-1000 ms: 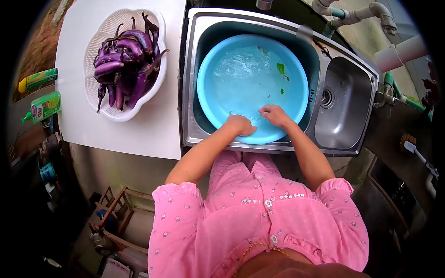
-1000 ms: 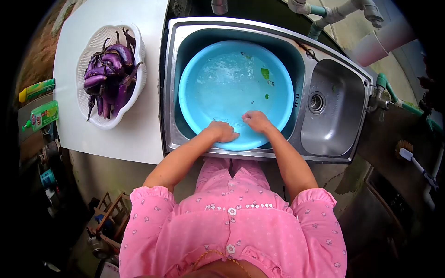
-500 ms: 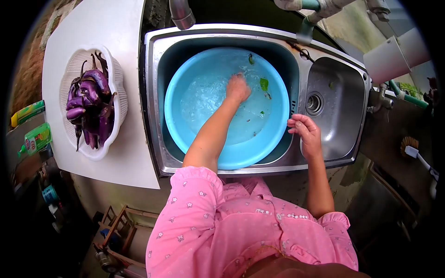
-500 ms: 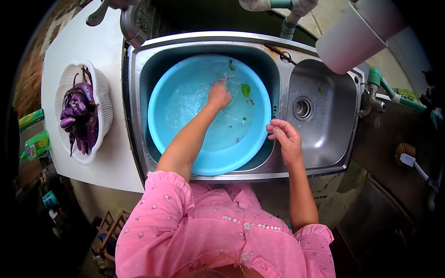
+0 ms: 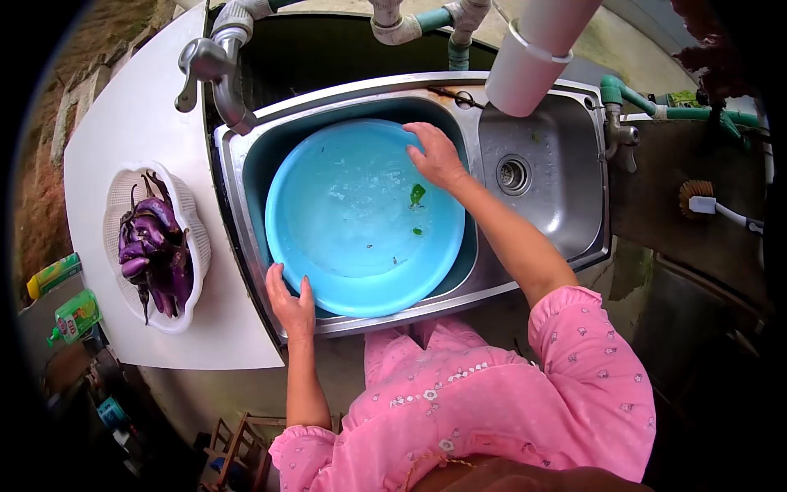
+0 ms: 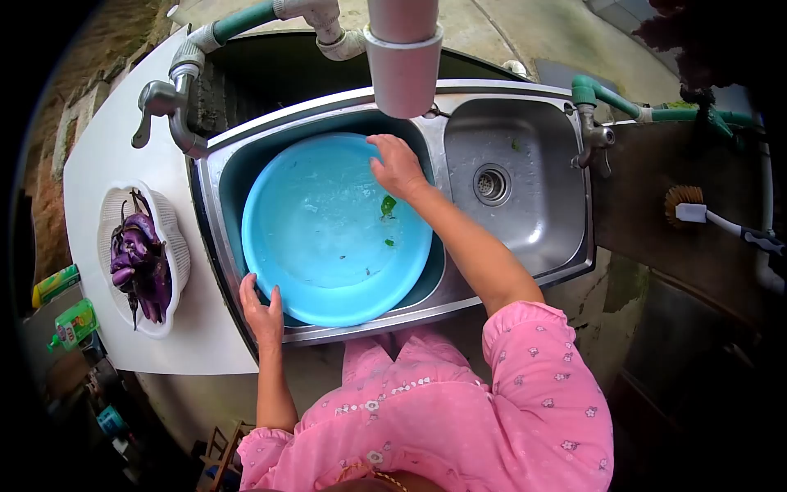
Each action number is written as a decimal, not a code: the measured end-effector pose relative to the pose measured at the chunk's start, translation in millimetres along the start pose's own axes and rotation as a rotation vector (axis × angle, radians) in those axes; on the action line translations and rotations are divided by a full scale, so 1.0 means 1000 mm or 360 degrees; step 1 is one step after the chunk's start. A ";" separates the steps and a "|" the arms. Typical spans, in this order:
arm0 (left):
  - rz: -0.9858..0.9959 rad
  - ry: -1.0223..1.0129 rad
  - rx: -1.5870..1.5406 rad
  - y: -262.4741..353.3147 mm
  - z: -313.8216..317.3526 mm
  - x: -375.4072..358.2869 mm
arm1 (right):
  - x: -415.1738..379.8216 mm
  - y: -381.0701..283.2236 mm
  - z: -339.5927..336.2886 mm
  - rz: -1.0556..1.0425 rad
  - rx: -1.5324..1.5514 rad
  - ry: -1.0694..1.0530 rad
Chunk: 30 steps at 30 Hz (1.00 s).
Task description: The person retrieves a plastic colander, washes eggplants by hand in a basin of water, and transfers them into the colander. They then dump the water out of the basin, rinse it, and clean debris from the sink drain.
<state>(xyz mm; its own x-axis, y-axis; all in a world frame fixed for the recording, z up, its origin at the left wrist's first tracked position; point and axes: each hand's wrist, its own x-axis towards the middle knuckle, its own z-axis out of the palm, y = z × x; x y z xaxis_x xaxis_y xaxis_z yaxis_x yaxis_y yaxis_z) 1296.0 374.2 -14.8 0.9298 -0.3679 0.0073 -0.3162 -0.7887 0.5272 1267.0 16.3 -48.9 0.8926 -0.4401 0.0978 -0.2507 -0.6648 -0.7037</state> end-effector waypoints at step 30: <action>-0.0099 0.0050 -0.0024 -0.004 0.044 -0.017 | -0.258 0.070 -0.195 0.0950 0.0633 0.0589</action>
<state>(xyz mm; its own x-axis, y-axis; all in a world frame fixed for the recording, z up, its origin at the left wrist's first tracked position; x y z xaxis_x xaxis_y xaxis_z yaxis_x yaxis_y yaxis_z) 1272.8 361.7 -54.5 0.9531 -0.3026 0.0006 -0.2550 -0.8021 0.5400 946.1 -34.2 13.6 0.4507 -0.8710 -0.1957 -0.4314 -0.0206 -0.9019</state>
